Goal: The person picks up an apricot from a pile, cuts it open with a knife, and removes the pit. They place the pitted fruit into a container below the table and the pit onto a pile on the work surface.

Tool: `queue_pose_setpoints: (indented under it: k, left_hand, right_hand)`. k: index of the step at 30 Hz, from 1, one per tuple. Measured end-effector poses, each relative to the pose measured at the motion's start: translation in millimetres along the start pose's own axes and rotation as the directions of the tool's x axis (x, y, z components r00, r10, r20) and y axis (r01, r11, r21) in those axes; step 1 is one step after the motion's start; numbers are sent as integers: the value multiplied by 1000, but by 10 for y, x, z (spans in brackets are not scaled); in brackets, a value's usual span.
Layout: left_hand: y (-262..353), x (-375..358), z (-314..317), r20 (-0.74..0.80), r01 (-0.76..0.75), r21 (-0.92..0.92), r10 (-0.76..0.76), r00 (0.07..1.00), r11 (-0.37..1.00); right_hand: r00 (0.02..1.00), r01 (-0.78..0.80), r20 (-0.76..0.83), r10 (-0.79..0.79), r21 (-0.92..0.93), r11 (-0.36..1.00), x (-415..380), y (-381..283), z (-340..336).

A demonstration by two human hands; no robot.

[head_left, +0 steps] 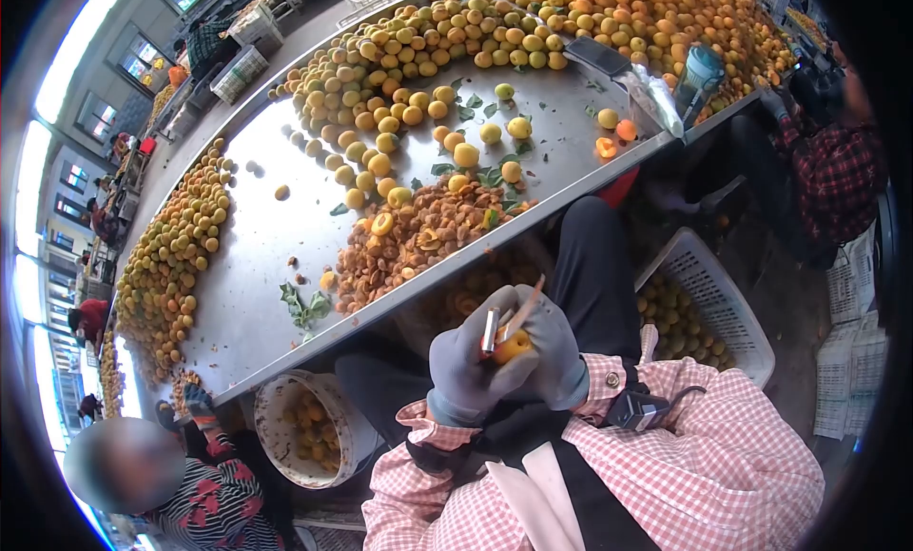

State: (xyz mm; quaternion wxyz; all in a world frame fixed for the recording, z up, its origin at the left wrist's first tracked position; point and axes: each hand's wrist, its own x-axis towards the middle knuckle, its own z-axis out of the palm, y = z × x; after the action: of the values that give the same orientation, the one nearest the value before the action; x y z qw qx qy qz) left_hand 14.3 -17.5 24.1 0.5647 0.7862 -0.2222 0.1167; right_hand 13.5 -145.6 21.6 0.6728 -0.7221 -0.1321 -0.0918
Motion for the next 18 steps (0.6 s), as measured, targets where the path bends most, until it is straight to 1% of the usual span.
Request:
queue_pose_setpoints:
  k: [1,2,3,4,5,6,7,8,9,10,11,12,13,14,15,16,17,18]
  left_hand:
    - [10,-15,31,-1,-1,0,1,1000,1000]
    - [20,-34,55,-44,76,-106,-81,996,991]
    - [32,-60,74,-76,146,-212,-166,983,966]
    - [27,-108,93,-44,240,-328,-269,962,914]
    - [12,-121,150,-49,236,-327,-265,963,915]
    - [13,-136,222,-101,254,-505,-349,932,825]
    - [19,-141,257,-138,243,-666,-436,889,706]
    - [26,-139,246,-124,284,-690,-496,860,666]
    - [-111,-188,310,-168,253,-712,-509,844,655]
    - [-189,-166,300,-180,247,-697,-498,848,673]
    - [-245,-138,297,-189,242,-683,-487,853,690]
    - [-233,-122,237,-186,242,-683,-485,854,689]
    - [-220,-88,126,-186,228,-409,-325,927,884]
    - [-202,-48,37,-132,154,-95,-166,977,984]
    - [-164,-4,-16,-132,153,-97,-165,978,984]
    - [-114,42,-68,-83,120,89,-113,990,989]
    - [-74,68,-94,-22,76,270,-73,997,960]
    - [-50,75,-82,-18,57,269,-54,998,961]
  right_hand:
    - [1000,1,1,-1,-1,1000,-18,25,9]
    - [978,-188,-12,210,403,896,-45,76,34]
    - [915,-315,64,399,733,603,-53,99,54]
    - [945,-259,21,327,660,705,-31,108,72]
    - [946,-257,24,322,659,707,31,105,81]
    - [992,-8,-105,69,492,871,84,105,91]
    - [962,253,-172,-211,280,926,139,112,89]
    - [964,251,-164,-211,283,926,190,162,72]
    - [949,308,-135,-285,200,930,245,242,60]
    - [926,373,-103,-362,116,921,305,276,60]
    - [924,380,-101,-369,118,918,345,267,61]
    - [998,-41,-18,53,405,913,357,248,51]
    - [889,-438,177,423,599,670,378,226,29]
    - [866,-458,179,467,660,596,373,183,24]
    - [866,-457,178,466,659,597,328,198,33]
    - [938,-338,111,329,508,792,269,230,57]
    - [982,-187,73,173,328,926,224,251,76]
    - [982,-190,71,176,329,925,205,250,78]
